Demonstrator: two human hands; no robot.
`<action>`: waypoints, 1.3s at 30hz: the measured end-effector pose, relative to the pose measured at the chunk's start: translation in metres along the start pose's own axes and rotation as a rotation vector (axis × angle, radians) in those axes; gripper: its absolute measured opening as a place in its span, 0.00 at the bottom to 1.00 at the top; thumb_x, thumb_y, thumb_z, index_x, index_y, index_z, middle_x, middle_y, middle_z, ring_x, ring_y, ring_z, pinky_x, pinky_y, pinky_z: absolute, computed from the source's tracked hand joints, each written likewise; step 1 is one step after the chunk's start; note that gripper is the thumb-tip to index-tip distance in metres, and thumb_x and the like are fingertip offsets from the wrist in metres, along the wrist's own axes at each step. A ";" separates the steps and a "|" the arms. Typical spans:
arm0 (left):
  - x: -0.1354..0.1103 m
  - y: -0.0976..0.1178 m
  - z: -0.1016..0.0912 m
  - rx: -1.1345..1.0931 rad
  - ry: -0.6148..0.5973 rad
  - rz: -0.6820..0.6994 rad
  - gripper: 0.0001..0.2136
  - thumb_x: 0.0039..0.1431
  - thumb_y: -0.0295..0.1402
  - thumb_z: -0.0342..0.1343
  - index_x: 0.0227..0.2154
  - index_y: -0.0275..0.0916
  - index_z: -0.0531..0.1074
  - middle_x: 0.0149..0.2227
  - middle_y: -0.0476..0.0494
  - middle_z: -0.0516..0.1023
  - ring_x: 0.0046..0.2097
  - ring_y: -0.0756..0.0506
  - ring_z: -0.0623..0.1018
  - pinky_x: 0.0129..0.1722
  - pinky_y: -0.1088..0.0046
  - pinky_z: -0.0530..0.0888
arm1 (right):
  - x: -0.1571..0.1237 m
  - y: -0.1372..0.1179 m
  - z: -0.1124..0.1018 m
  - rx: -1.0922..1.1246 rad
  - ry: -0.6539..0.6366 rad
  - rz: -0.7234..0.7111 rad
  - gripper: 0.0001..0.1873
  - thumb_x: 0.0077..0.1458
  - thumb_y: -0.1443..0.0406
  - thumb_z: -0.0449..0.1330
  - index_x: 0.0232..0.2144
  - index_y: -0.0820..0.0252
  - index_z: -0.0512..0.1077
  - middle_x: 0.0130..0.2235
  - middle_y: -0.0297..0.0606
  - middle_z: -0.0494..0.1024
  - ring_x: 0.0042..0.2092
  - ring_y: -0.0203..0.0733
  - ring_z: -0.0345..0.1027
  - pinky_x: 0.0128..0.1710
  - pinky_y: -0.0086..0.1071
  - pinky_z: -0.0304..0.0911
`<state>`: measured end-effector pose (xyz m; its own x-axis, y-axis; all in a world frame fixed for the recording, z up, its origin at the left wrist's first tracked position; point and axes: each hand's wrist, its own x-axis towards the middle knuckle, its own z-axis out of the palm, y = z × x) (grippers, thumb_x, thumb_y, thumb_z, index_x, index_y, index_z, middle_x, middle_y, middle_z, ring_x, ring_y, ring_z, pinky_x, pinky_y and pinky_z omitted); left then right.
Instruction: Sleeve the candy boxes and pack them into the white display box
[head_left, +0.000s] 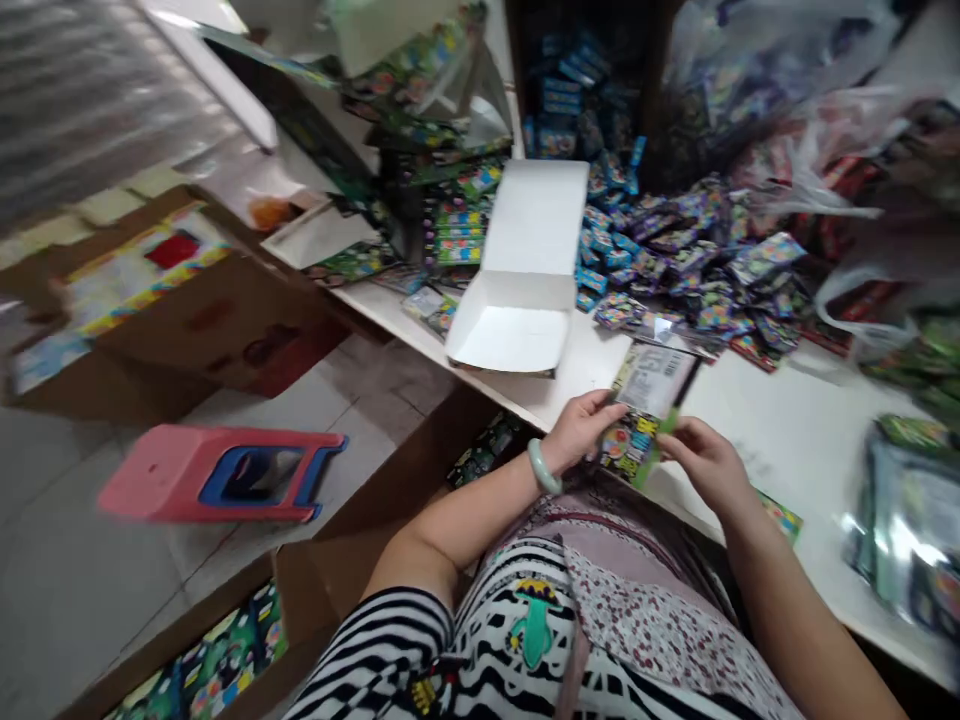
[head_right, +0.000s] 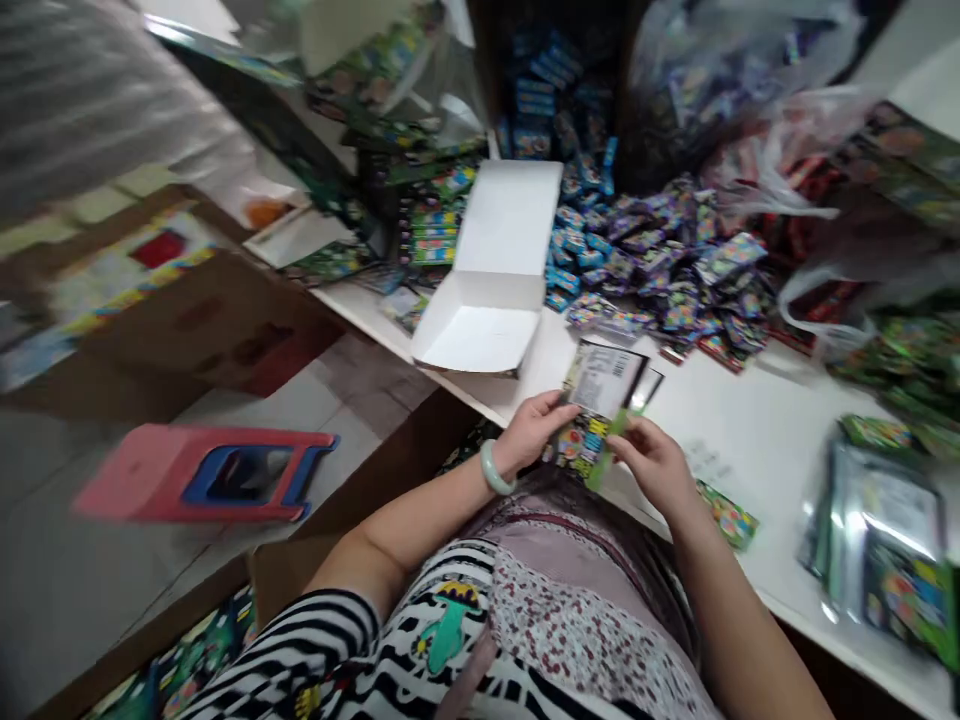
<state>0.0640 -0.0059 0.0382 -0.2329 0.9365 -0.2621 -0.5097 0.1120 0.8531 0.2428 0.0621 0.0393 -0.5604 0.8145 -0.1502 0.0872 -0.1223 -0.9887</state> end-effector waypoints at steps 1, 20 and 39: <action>-0.002 -0.001 0.000 0.004 -0.017 -0.022 0.23 0.40 0.46 0.73 0.35 0.34 0.77 0.33 0.47 0.81 0.33 0.50 0.77 0.39 0.72 0.74 | 0.000 0.002 0.001 0.010 0.007 0.009 0.20 0.44 0.49 0.71 0.29 0.57 0.74 0.27 0.33 0.77 0.28 0.36 0.70 0.29 0.32 0.70; 0.000 0.009 -0.009 0.361 -0.299 0.190 0.25 0.55 0.38 0.65 0.56 0.47 0.69 0.42 0.45 0.78 0.36 0.49 0.78 0.38 0.72 0.77 | -0.026 -0.003 -0.015 0.093 0.227 -0.079 0.31 0.48 0.56 0.69 0.54 0.48 0.64 0.39 0.33 0.76 0.36 0.39 0.73 0.33 0.36 0.71; -0.020 0.047 0.023 0.457 -0.191 0.441 0.05 0.57 0.34 0.65 0.34 0.40 0.76 0.38 0.44 0.83 0.42 0.46 0.82 0.44 0.67 0.80 | -0.028 -0.060 -0.020 -0.175 0.023 -0.244 0.07 0.54 0.60 0.63 0.33 0.55 0.71 0.37 0.35 0.73 0.39 0.36 0.68 0.30 0.29 0.67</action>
<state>0.0634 -0.0117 0.0942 -0.1666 0.9646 0.2043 0.0120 -0.2052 0.9787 0.2697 0.0580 0.1032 -0.5633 0.8208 0.0943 0.0940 0.1771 -0.9797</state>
